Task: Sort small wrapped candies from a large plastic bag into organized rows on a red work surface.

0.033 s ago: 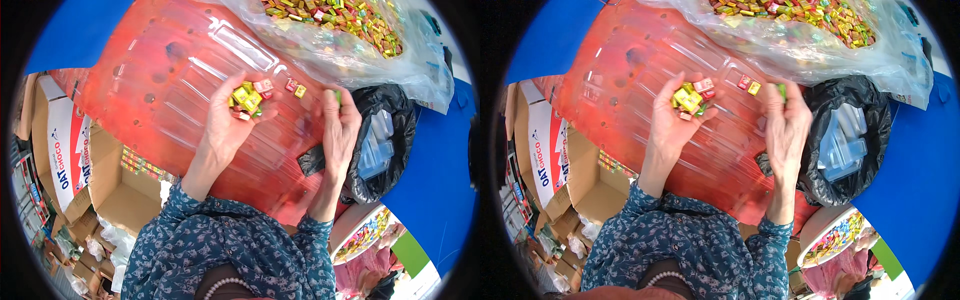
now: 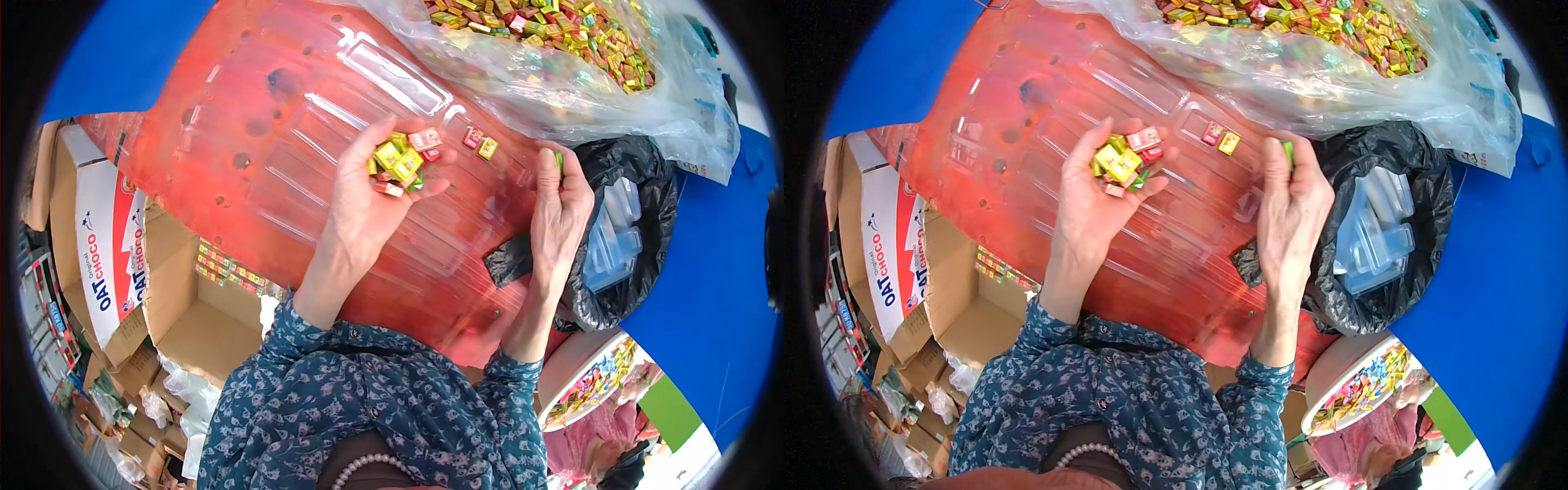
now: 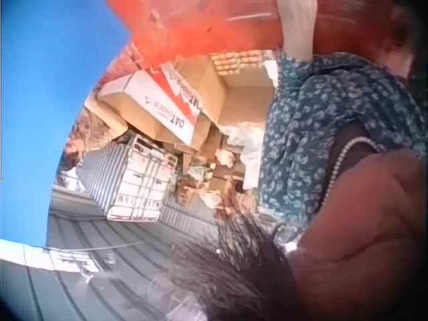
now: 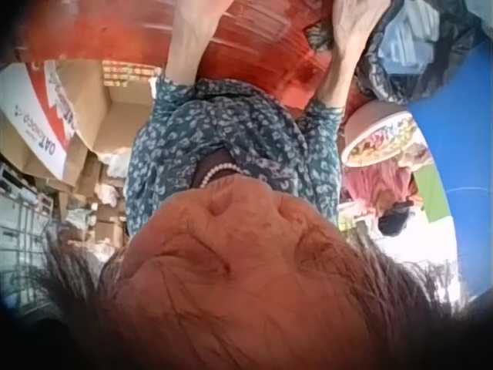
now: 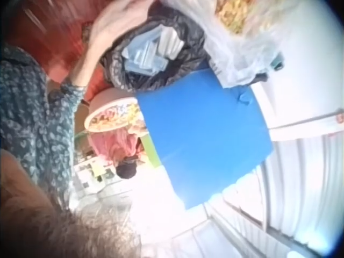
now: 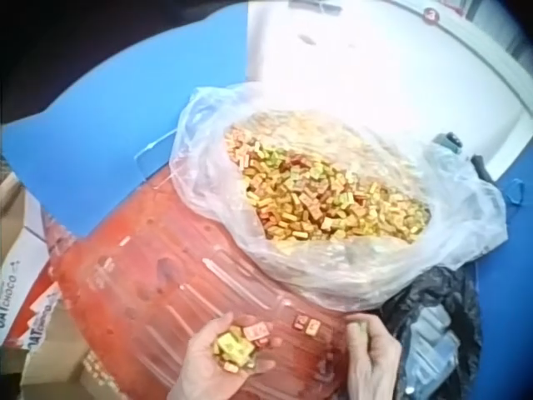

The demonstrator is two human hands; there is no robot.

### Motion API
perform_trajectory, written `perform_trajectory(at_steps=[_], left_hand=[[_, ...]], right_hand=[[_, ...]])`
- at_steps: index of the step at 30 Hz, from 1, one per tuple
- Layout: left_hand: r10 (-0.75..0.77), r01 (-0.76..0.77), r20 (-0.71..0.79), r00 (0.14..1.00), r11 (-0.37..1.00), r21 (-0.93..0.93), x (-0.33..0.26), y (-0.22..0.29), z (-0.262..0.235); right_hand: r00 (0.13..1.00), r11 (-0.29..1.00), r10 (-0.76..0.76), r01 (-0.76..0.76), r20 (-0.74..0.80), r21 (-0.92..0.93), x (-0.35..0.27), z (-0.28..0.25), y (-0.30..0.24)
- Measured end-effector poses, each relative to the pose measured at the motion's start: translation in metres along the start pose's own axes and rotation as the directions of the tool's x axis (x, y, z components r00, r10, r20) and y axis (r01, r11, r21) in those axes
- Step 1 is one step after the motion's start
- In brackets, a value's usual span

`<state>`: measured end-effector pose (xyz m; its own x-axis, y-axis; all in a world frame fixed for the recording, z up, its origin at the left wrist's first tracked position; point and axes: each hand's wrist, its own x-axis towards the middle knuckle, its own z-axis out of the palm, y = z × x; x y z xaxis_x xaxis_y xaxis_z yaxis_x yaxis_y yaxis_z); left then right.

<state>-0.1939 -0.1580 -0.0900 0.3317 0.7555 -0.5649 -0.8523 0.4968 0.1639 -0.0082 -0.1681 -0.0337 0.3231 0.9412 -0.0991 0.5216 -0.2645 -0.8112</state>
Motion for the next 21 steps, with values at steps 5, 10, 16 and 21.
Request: perform_trajectory(at_steps=[5, 10, 16, 21], left_hand=[[-0.019, 0.020, 0.022, 1.000, 0.999, -0.036, 0.001, 0.001, -0.008], [-0.034, 0.036, 0.030, 0.999, 0.998, -0.061, 0.001, 0.001, -0.013], [-0.018, 0.017, -0.010, 1.000, 0.998, -0.053, 0.002, 0.003, -0.006], [-0.016, 0.015, -0.016, 1.000, 0.999, -0.036, 0.007, -0.001, -0.006]], right_hand=[[0.998, 0.993, 0.003, 0.004, 0.061, -0.114, -0.004, -0.002, 0.045], [0.996, 0.998, -0.002, 0.007, 0.090, -0.055, -0.004, 0.010, 0.049], [0.997, 0.978, 0.079, -0.082, 0.027, 0.189, -0.001, 0.021, 0.045], [0.983, 0.897, 0.104, -0.159, 0.151, 0.413, 0.005, 0.023, 0.044]])
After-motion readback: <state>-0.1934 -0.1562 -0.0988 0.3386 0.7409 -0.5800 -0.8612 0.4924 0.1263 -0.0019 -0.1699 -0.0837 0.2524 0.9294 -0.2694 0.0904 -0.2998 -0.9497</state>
